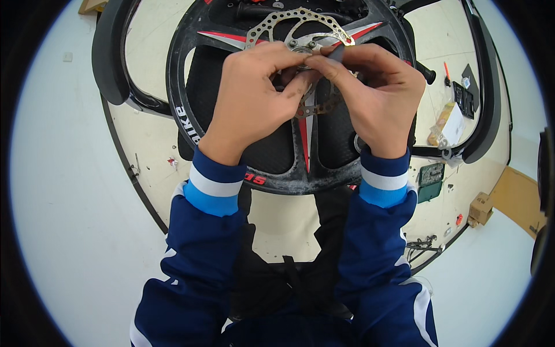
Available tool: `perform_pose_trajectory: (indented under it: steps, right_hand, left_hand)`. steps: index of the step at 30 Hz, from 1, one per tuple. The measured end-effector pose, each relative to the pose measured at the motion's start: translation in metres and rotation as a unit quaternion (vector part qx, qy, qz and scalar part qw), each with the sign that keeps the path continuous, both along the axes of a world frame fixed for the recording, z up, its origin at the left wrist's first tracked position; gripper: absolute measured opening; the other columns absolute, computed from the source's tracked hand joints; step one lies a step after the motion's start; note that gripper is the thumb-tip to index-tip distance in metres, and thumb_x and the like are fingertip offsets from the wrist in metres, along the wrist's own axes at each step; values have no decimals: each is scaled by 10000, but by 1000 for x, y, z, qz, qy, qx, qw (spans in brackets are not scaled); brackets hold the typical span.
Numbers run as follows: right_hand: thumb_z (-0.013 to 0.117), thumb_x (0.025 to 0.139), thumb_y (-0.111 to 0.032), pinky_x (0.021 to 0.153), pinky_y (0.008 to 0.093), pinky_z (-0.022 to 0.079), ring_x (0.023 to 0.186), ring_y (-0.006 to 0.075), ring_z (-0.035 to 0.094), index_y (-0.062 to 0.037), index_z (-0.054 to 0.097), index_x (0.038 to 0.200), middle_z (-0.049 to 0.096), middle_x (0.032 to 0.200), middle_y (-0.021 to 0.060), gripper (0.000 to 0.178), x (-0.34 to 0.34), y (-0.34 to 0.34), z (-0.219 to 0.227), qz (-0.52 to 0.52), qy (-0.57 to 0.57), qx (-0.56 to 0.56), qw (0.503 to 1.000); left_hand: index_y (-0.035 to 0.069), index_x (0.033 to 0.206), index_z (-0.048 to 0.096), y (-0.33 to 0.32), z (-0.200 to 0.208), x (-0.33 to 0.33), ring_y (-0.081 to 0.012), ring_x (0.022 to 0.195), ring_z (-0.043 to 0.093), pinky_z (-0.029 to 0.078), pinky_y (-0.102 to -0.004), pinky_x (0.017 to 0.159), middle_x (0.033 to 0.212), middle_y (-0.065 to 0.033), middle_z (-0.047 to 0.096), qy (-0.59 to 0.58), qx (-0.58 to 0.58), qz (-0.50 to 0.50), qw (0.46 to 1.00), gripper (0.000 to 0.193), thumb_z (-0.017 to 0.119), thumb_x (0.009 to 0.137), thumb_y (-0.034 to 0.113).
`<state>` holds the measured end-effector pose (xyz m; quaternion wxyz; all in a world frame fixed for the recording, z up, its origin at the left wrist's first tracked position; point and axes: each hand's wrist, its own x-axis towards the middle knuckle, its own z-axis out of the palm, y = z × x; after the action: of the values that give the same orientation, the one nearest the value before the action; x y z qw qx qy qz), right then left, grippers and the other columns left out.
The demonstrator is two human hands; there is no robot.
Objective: The person assembles a bicycle wheel by attaching a brake disc to the hub using bolts and washers. They repeatedly insert and tighten bolts, adjust the disc position, and rotate the wheel to check alignment.
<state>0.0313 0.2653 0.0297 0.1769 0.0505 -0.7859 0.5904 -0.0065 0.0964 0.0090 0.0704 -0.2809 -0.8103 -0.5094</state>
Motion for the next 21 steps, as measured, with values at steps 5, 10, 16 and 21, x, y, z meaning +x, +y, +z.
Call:
perform_pose_trajectory:
  steps: [5,10,16,21]
  right_hand:
    - [803,806,-60,694,233,565,733,127,709,20,758,1000,752,848,91,216,-5,-6,-1,-35,25,33,999]
    - [812,788,-48,706,231,560,744,122,706,15,759,989,751,843,84,217,-7,-4,-2,21,44,-90,995]
    - [815,783,-47,720,225,541,771,118,696,14,760,991,752,870,89,224,0,-1,5,-38,13,44,998]
    - [786,813,-32,762,239,554,834,130,709,36,743,1026,756,930,113,228,-7,-3,-2,13,64,-25,998]
  left_hand:
    - [-5,875,734,4,-3,-6,-263,602,579,451,-332,553,743,-99,631,28,60,-9,998,144,737,735,29]
    - [0,873,737,4,-13,-15,-235,602,597,448,-310,520,764,-92,654,100,44,-35,993,158,754,724,50]
    - [0,868,737,1,-1,-6,-239,617,616,448,-312,511,771,-102,656,45,32,-1,998,145,758,734,53]
    - [-3,873,737,4,-3,-9,-246,643,622,463,-316,544,766,-103,655,49,67,-17,996,150,758,734,50]
